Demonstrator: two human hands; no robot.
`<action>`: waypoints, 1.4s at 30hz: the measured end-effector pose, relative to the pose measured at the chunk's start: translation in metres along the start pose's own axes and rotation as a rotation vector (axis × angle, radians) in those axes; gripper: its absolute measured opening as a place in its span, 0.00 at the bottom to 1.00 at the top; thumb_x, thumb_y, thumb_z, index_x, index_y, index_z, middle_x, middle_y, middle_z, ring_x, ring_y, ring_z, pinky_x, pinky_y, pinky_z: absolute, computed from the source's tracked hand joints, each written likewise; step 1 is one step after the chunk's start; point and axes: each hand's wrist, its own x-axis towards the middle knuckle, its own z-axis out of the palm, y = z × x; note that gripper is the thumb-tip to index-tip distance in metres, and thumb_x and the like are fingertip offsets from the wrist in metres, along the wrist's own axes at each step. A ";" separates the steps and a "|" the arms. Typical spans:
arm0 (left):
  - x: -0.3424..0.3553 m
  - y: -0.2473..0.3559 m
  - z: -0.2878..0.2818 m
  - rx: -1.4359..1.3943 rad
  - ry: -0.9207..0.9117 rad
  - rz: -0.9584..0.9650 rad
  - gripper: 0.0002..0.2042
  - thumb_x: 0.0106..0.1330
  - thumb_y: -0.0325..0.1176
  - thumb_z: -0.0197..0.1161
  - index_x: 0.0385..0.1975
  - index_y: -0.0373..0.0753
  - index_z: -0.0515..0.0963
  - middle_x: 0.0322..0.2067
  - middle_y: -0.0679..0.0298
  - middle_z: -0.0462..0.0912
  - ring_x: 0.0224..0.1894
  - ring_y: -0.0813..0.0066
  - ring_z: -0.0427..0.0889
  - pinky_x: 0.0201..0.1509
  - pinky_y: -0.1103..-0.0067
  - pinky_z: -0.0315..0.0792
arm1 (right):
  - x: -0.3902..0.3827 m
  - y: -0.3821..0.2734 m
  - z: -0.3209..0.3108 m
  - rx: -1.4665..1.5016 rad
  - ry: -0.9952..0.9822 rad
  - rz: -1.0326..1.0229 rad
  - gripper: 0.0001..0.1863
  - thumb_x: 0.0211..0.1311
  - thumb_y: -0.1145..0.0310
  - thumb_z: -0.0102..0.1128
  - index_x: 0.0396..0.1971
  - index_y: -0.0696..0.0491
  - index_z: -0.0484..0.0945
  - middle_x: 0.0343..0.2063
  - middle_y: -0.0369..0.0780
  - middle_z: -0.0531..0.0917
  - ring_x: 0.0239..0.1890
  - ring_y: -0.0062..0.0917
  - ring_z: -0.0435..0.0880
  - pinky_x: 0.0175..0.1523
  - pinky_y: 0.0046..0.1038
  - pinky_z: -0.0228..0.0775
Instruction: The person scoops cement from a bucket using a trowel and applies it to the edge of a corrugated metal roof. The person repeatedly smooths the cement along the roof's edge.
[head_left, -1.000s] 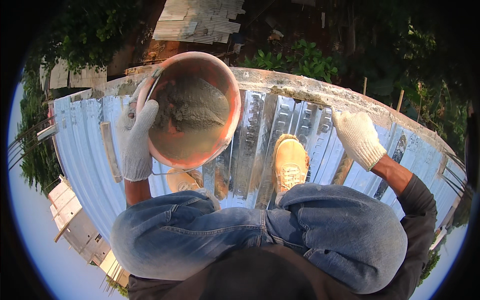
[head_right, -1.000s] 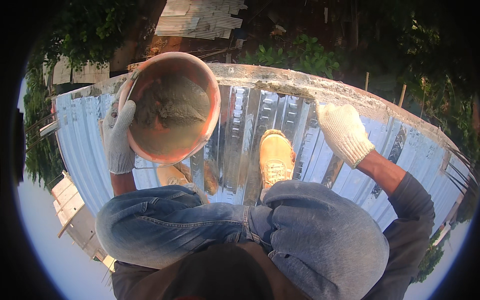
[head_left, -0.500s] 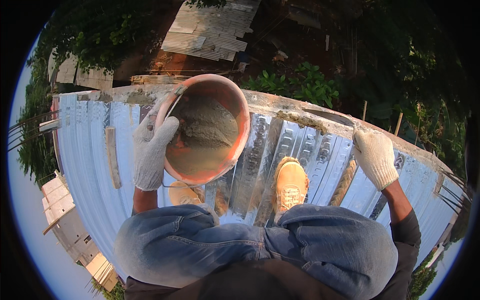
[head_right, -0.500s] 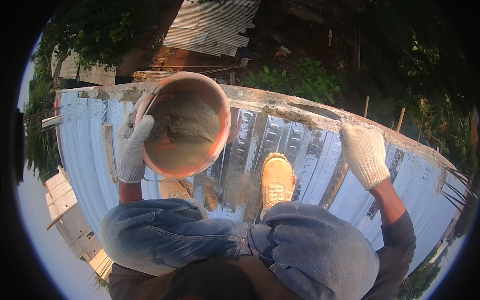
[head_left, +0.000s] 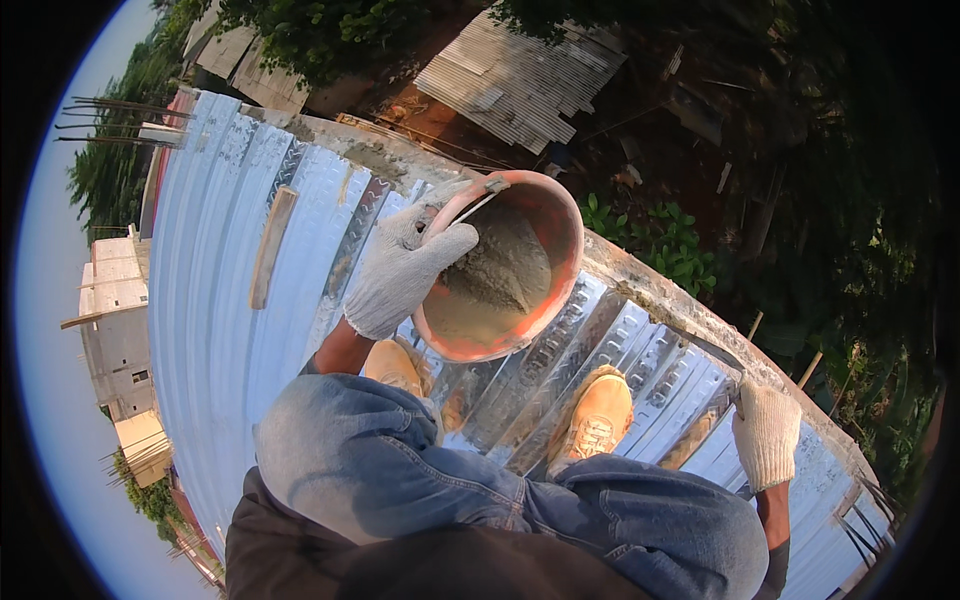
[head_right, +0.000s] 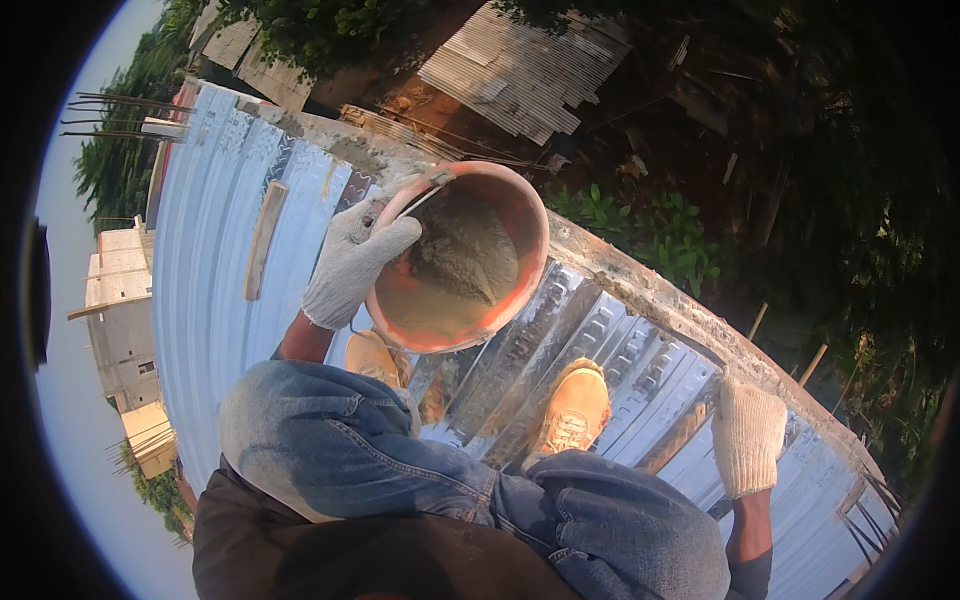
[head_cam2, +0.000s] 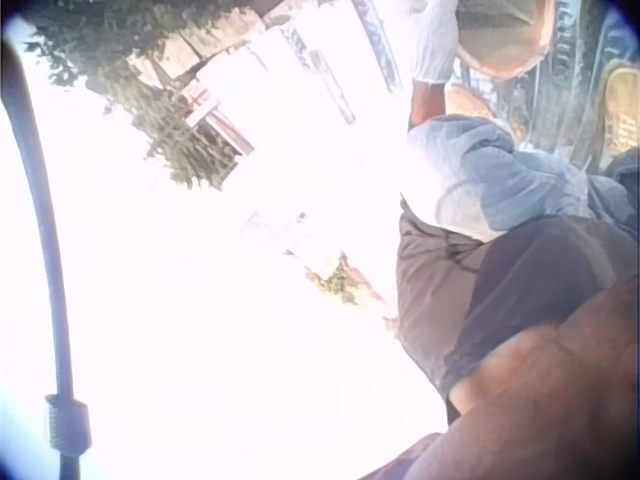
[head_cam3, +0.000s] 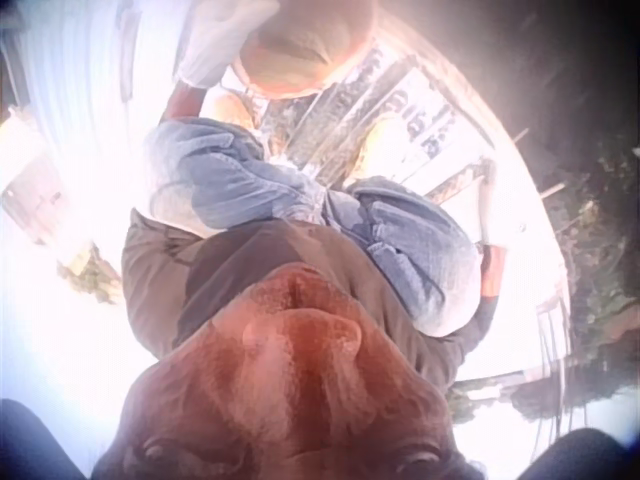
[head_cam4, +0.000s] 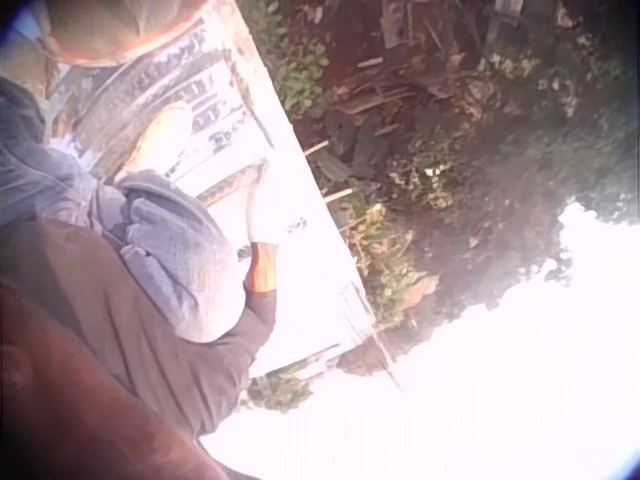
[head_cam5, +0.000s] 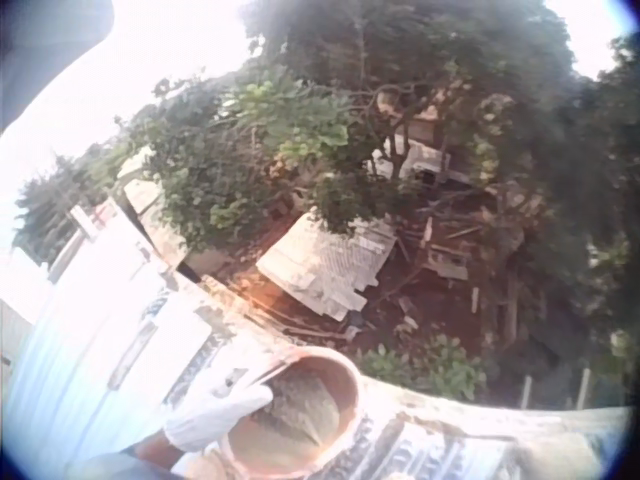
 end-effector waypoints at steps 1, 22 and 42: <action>0.000 -0.003 0.004 -0.023 0.015 0.049 0.20 0.76 0.42 0.76 0.55 0.31 0.87 0.44 0.66 0.89 0.44 0.81 0.85 0.50 0.78 0.81 | -0.002 0.001 -0.007 0.025 0.030 0.010 0.09 0.61 0.67 0.75 0.38 0.55 0.88 0.35 0.50 0.92 0.41 0.50 0.93 0.47 0.49 0.85; 0.020 -0.015 0.000 -0.043 -0.016 0.133 0.24 0.77 0.45 0.77 0.60 0.31 0.87 0.48 0.63 0.91 0.48 0.79 0.88 0.53 0.77 0.84 | 0.169 -0.221 -0.072 0.183 0.327 -0.424 0.19 0.69 0.66 0.76 0.54 0.59 0.86 0.35 0.46 0.92 0.33 0.35 0.97 0.37 0.35 0.88; 0.026 -0.007 -0.006 -0.124 -0.110 0.196 0.27 0.79 0.40 0.75 0.74 0.37 0.84 0.65 0.60 0.90 0.63 0.72 0.88 0.71 0.72 0.81 | 0.139 -0.223 -0.061 0.274 0.569 -0.580 0.15 0.56 0.72 0.75 0.43 0.62 0.89 0.28 0.47 0.89 0.30 0.38 0.96 0.29 0.34 0.83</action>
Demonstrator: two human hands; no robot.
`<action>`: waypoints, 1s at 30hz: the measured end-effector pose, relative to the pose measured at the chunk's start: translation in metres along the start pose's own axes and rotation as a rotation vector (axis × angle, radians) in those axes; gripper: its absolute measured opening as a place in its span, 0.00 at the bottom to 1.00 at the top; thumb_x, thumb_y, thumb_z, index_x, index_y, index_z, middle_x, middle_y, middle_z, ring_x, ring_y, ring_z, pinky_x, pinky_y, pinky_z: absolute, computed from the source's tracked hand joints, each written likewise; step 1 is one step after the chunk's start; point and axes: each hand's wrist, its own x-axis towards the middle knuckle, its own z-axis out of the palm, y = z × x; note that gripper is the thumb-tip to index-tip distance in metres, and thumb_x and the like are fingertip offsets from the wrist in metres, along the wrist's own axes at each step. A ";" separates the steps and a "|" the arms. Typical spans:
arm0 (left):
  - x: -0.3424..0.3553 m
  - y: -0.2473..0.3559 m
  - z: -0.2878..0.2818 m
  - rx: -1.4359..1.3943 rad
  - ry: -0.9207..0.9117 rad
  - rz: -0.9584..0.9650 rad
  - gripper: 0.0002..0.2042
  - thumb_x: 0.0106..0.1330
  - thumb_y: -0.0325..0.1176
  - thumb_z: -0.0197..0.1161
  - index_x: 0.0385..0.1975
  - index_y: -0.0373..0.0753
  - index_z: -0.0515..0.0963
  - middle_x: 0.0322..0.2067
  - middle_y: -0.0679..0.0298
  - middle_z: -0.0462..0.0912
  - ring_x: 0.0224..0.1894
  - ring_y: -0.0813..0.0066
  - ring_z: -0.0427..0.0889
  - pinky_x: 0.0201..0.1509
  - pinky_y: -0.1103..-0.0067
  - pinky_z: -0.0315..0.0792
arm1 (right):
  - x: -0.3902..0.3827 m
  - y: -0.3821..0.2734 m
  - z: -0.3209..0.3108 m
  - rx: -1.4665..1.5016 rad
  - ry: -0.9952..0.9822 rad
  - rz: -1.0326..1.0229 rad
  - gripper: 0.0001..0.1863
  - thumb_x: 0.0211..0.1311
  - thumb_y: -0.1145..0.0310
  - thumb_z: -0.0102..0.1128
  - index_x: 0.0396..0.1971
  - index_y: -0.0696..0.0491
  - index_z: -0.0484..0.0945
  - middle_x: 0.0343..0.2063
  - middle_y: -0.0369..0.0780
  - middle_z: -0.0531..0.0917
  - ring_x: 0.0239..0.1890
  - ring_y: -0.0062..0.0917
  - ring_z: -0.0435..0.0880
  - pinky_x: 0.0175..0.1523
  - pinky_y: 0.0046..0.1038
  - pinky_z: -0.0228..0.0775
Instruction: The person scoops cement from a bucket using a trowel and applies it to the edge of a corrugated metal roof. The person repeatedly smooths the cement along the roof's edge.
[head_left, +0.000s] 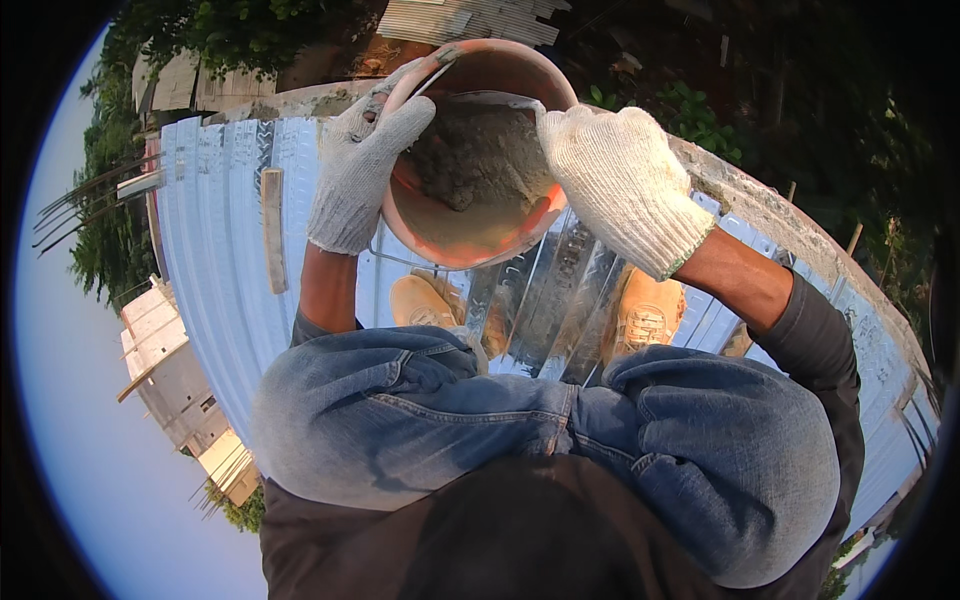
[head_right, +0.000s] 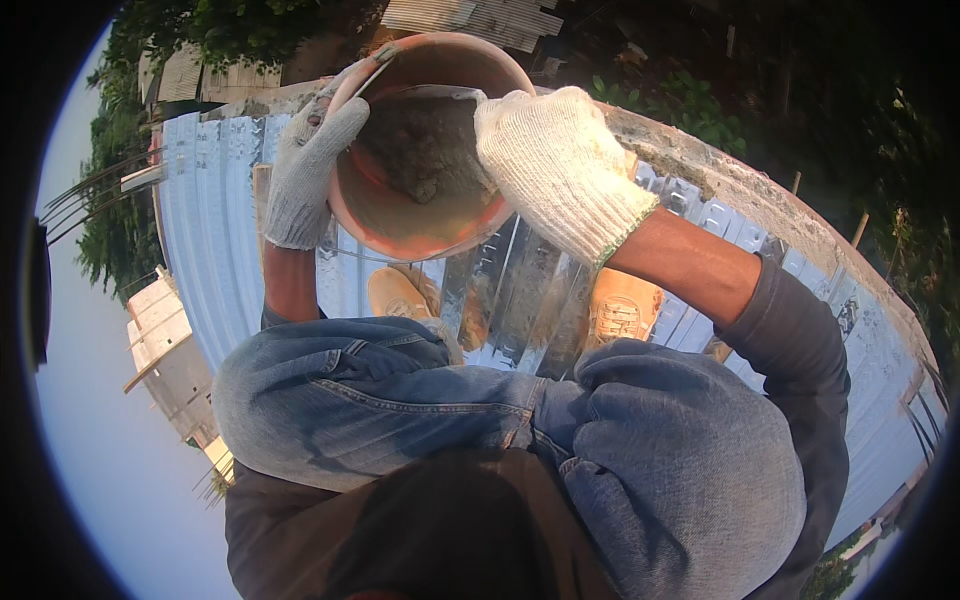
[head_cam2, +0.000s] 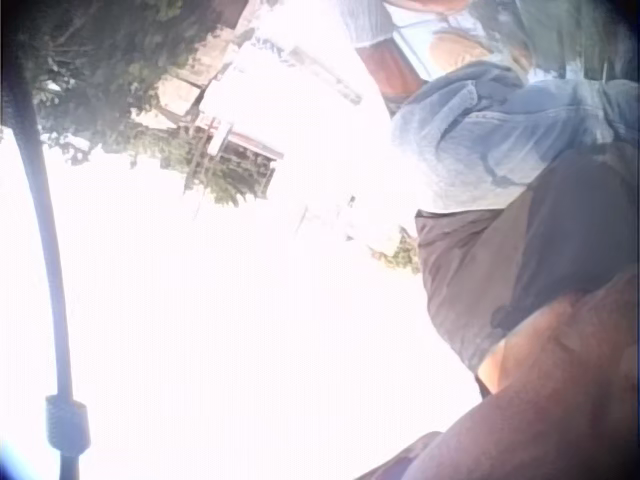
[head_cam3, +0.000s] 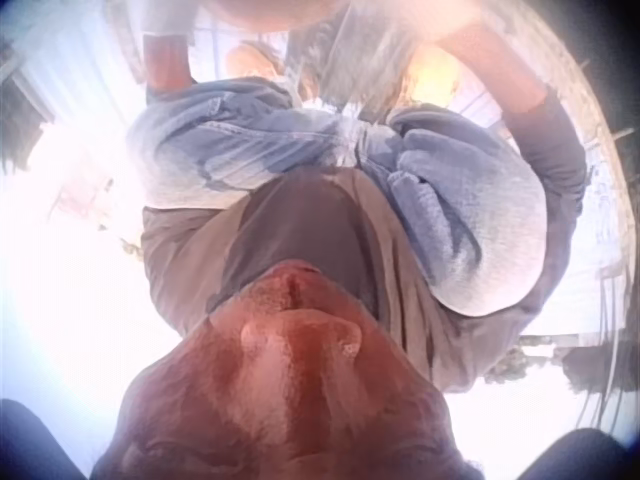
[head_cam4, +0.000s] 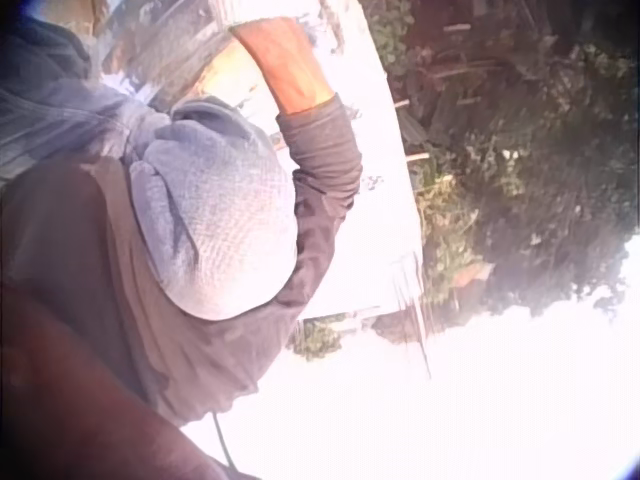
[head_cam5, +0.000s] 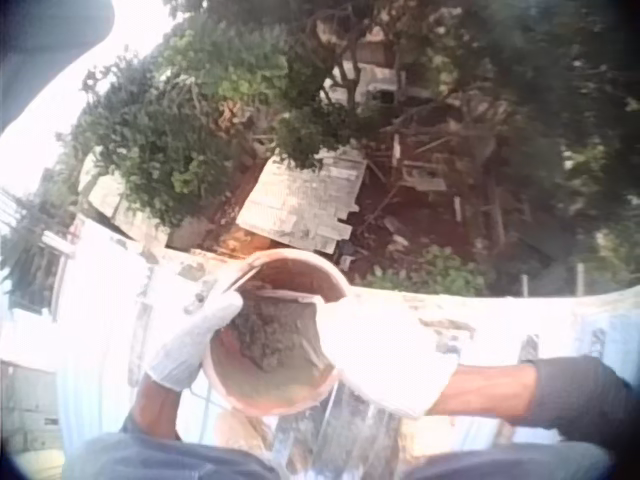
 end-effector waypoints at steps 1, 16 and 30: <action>0.001 0.001 0.000 0.012 0.007 -0.016 0.26 0.79 0.39 0.74 0.74 0.37 0.84 0.65 0.60 0.90 0.64 0.72 0.87 0.71 0.72 0.81 | 0.005 0.004 0.004 -0.034 0.002 0.020 0.15 0.58 0.72 0.75 0.44 0.62 0.89 0.28 0.47 0.89 0.30 0.38 0.96 0.29 0.33 0.83; -0.004 0.006 0.020 0.196 -0.013 0.023 0.28 0.76 0.41 0.78 0.73 0.38 0.85 0.57 0.60 0.93 0.55 0.75 0.91 0.62 0.74 0.85 | -0.019 0.001 -0.003 0.060 -0.132 0.115 0.14 0.67 0.72 0.70 0.47 0.64 0.89 0.28 0.51 0.91 0.31 0.40 0.96 0.37 0.39 0.87; -0.008 -0.004 0.024 0.139 -0.006 0.085 0.29 0.77 0.42 0.78 0.74 0.37 0.84 0.49 0.70 0.90 0.44 0.85 0.83 0.50 0.81 0.78 | -0.060 0.043 -0.010 0.493 -0.598 0.271 0.28 0.81 0.44 0.65 0.47 0.59 0.92 0.38 0.55 0.91 0.42 0.52 0.93 0.50 0.50 0.86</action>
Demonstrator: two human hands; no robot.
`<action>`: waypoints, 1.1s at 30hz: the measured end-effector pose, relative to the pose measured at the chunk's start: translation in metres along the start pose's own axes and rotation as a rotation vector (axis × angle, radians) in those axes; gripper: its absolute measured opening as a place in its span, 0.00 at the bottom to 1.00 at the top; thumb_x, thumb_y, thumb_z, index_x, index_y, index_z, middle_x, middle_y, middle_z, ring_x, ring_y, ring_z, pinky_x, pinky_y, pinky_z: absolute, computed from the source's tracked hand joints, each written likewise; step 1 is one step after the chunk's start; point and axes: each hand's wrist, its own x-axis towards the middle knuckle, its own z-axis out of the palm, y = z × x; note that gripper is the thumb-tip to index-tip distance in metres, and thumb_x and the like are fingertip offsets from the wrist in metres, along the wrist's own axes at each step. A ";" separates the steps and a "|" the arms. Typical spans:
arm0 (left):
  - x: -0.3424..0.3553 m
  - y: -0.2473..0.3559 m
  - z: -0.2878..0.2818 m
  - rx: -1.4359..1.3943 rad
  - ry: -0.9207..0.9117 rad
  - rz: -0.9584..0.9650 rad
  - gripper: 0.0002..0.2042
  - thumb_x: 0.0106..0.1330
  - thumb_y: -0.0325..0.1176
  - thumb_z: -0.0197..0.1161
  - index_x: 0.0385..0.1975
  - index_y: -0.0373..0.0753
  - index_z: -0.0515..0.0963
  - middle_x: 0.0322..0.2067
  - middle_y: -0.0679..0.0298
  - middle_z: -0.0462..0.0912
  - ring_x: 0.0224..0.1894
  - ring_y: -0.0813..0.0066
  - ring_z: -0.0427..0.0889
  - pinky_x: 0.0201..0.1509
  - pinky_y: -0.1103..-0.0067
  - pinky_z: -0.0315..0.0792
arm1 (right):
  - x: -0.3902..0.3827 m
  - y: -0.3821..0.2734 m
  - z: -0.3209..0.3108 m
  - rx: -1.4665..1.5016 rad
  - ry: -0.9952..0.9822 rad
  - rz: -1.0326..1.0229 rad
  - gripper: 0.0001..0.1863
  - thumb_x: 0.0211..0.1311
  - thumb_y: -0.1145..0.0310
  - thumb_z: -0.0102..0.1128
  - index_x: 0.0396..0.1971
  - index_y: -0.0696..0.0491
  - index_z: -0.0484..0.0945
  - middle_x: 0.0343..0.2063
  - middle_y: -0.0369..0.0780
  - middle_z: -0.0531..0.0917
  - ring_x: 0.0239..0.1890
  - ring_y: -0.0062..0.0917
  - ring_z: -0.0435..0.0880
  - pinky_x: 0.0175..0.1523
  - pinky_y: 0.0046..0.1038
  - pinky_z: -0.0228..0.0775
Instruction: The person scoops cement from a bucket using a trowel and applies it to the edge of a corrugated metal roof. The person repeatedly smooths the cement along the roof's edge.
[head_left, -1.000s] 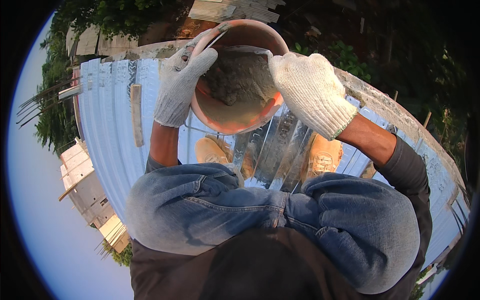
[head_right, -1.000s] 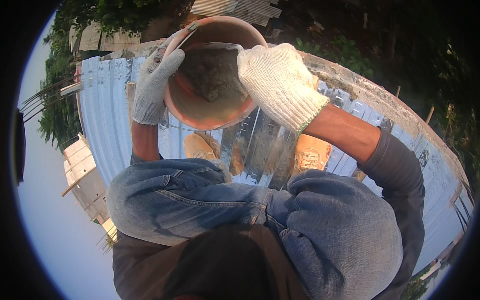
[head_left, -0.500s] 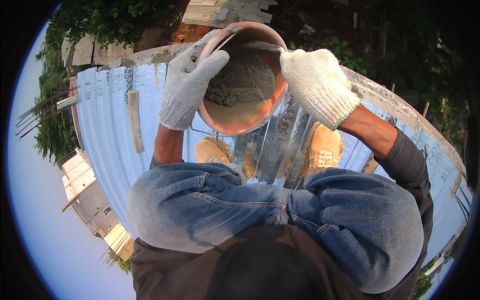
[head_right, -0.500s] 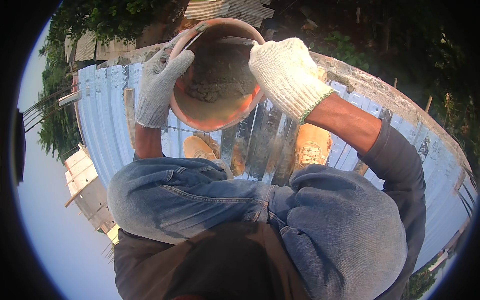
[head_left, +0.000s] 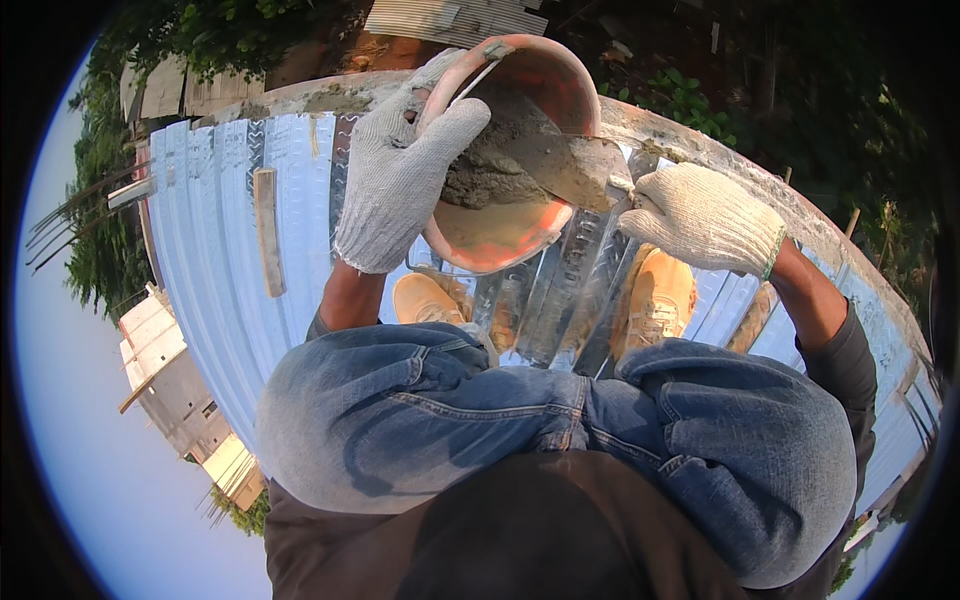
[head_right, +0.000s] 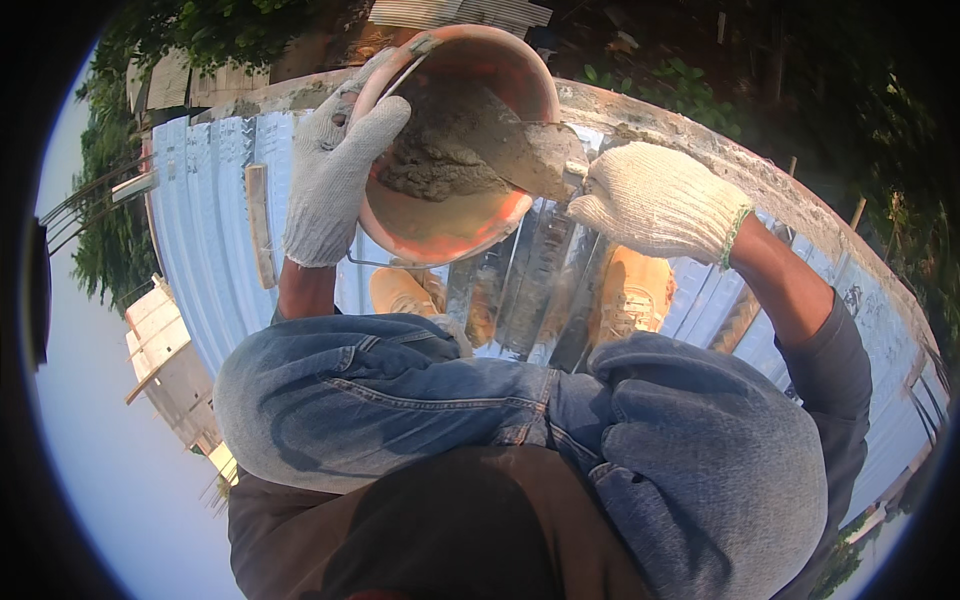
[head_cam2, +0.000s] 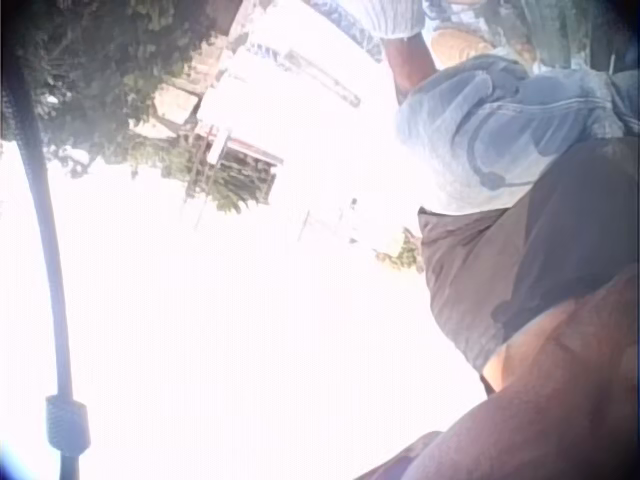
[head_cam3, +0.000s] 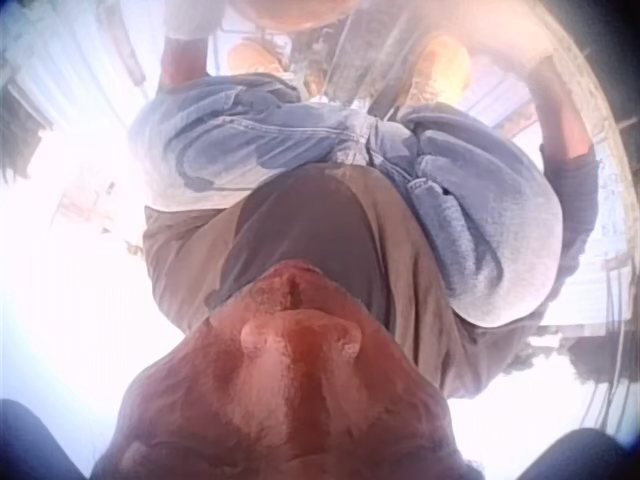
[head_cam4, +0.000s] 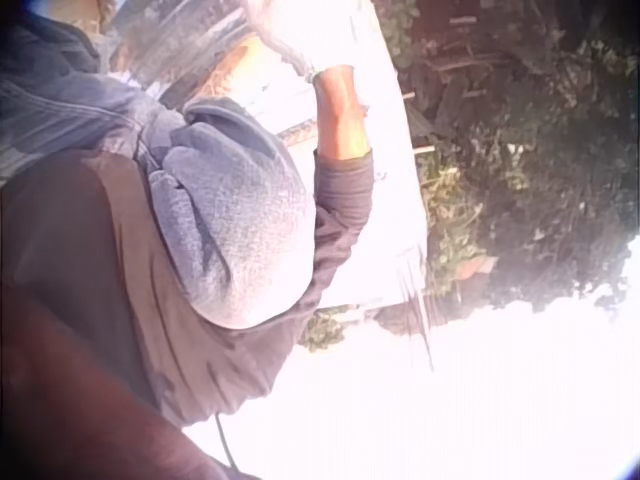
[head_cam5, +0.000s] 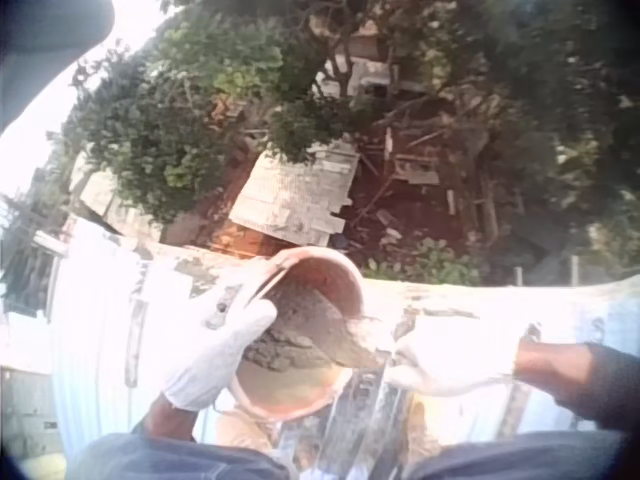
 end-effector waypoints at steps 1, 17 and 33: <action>0.000 0.001 0.001 -0.029 -0.008 -0.012 0.28 0.76 0.40 0.78 0.73 0.37 0.84 0.53 0.65 0.91 0.50 0.80 0.87 0.57 0.77 0.82 | 0.009 -0.003 0.010 0.018 -0.018 -0.037 0.29 0.81 0.44 0.64 0.47 0.59 0.93 0.39 0.56 0.91 0.42 0.53 0.93 0.50 0.50 0.86; 0.002 -0.005 -0.006 -0.082 0.088 -0.053 0.27 0.77 0.42 0.78 0.71 0.36 0.86 0.51 0.67 0.92 0.48 0.83 0.87 0.54 0.80 0.81 | 0.016 -0.010 0.030 -0.308 0.301 -0.297 0.11 0.78 0.63 0.68 0.52 0.52 0.86 0.32 0.46 0.89 0.35 0.43 0.93 0.42 0.45 0.86; -0.011 0.002 0.005 -0.040 0.027 -0.037 0.25 0.76 0.38 0.79 0.68 0.34 0.87 0.55 0.61 0.93 0.54 0.76 0.91 0.61 0.73 0.85 | 0.005 -0.029 0.002 -0.172 0.112 -0.107 0.17 0.76 0.56 0.68 0.46 0.55 0.93 0.32 0.49 0.92 0.34 0.45 0.94 0.42 0.44 0.88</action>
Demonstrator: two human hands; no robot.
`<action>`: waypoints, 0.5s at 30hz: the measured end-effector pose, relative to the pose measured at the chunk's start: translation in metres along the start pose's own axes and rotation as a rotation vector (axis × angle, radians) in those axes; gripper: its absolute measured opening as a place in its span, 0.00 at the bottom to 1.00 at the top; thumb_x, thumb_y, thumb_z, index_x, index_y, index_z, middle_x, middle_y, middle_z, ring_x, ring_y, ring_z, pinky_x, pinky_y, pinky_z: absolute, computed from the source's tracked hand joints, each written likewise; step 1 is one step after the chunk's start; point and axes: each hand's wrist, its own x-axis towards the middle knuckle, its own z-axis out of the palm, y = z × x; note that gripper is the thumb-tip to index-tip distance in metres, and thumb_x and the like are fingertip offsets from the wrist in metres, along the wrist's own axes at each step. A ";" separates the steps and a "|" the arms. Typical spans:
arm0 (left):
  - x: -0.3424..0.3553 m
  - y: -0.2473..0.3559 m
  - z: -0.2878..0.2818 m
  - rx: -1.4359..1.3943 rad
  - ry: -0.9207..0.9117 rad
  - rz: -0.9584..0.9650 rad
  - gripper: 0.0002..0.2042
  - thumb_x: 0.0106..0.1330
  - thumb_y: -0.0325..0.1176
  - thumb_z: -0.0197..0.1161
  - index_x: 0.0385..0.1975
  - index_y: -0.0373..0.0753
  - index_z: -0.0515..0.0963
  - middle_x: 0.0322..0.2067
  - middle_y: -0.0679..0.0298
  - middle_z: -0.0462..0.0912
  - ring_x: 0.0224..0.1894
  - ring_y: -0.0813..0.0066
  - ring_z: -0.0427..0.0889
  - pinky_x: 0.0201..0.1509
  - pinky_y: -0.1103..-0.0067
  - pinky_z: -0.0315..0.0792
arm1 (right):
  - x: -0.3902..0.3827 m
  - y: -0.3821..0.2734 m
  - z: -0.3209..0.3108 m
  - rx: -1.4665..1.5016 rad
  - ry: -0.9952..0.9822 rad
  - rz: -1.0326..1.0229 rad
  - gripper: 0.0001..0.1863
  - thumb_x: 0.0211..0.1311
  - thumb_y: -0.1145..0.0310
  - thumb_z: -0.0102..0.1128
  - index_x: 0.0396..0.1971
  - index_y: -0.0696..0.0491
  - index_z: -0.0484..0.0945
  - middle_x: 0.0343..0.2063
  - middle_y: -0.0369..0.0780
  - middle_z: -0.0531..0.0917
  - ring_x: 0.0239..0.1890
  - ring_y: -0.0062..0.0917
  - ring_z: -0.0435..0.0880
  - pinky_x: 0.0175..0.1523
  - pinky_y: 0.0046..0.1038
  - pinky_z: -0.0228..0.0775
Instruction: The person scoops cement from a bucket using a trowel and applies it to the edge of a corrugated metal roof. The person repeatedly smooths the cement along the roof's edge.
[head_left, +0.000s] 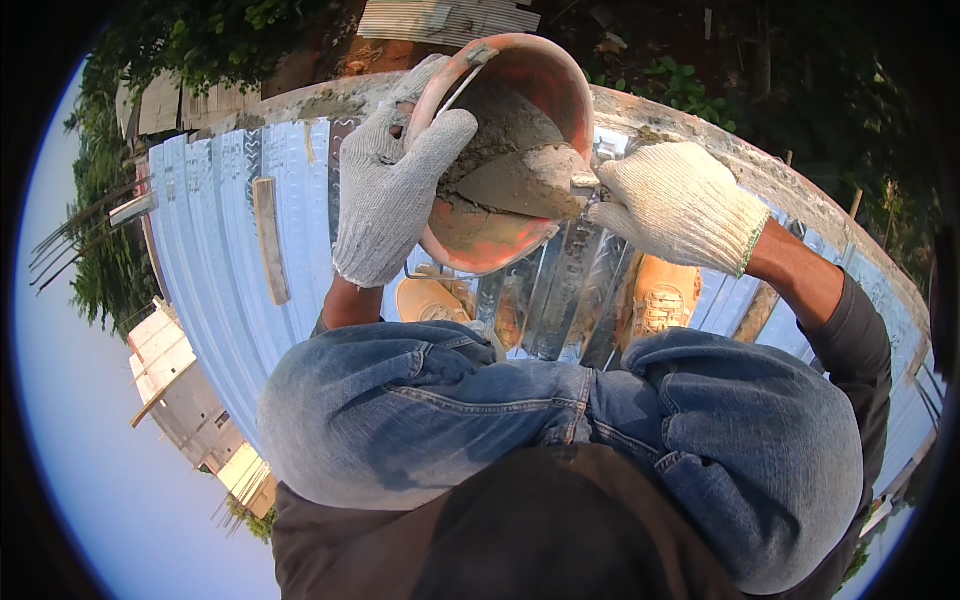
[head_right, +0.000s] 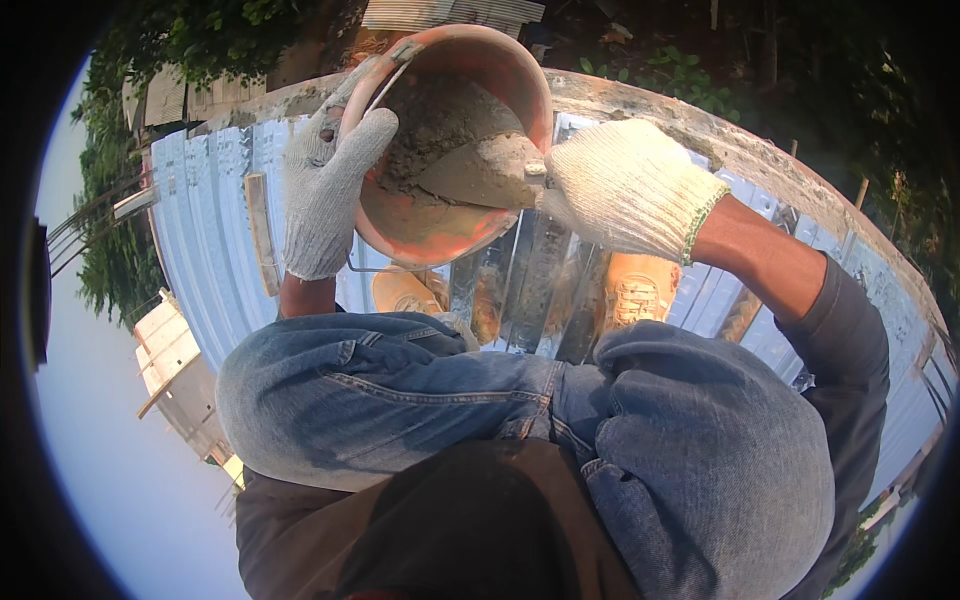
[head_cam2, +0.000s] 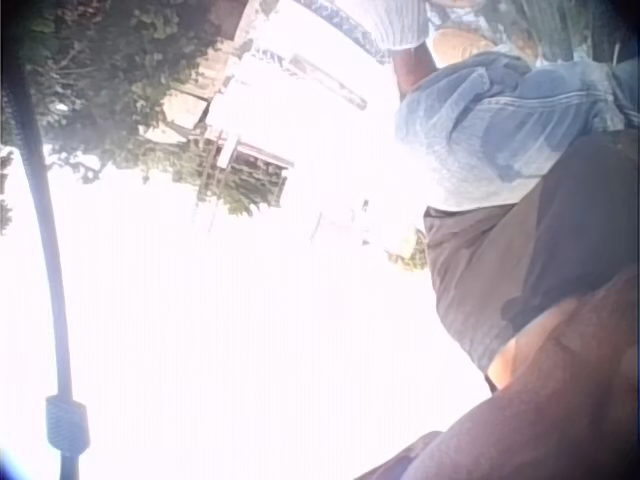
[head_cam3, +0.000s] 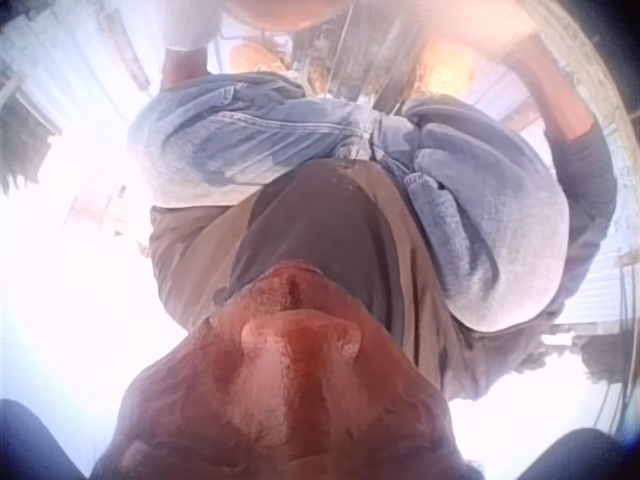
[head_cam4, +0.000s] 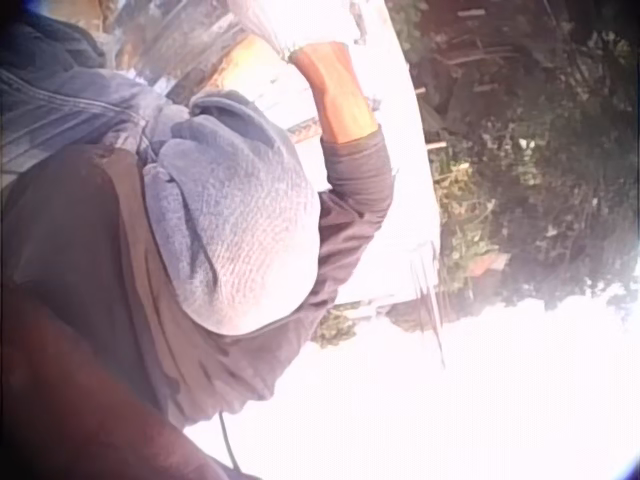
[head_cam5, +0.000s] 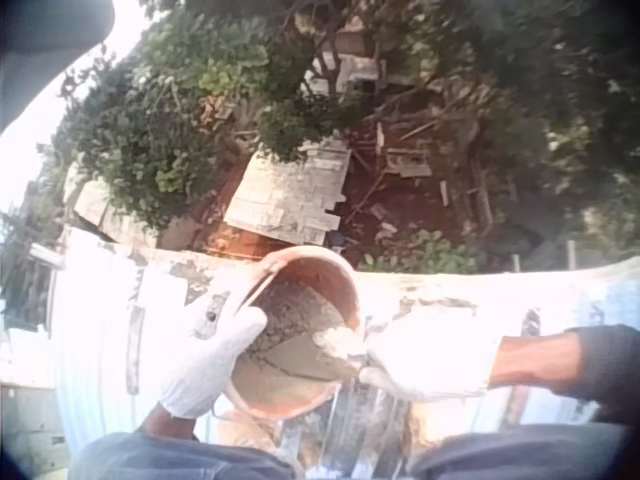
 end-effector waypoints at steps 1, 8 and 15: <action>-0.002 -0.003 0.001 0.011 -0.006 0.007 0.25 0.76 0.38 0.78 0.69 0.34 0.86 0.56 0.60 0.93 0.55 0.75 0.91 0.62 0.72 0.85 | -0.006 0.005 0.000 -0.034 0.055 -0.019 0.17 0.77 0.55 0.68 0.46 0.55 0.93 0.32 0.49 0.92 0.34 0.45 0.94 0.43 0.44 0.88; -0.001 -0.007 -0.003 0.046 -0.001 -0.004 0.28 0.75 0.44 0.80 0.69 0.34 0.86 0.49 0.66 0.91 0.47 0.81 0.87 0.53 0.80 0.81 | -0.015 0.011 -0.008 -0.046 0.079 0.025 0.17 0.76 0.56 0.69 0.47 0.55 0.93 0.34 0.50 0.92 0.33 0.43 0.94 0.43 0.43 0.88; 0.001 -0.008 0.007 0.044 -0.068 0.045 0.28 0.76 0.37 0.79 0.73 0.37 0.83 0.61 0.59 0.92 0.58 0.72 0.91 0.64 0.71 0.86 | 0.000 -0.001 0.022 -0.027 0.032 -0.052 0.16 0.75 0.55 0.70 0.44 0.54 0.91 0.29 0.47 0.91 0.33 0.44 0.94 0.43 0.44 0.88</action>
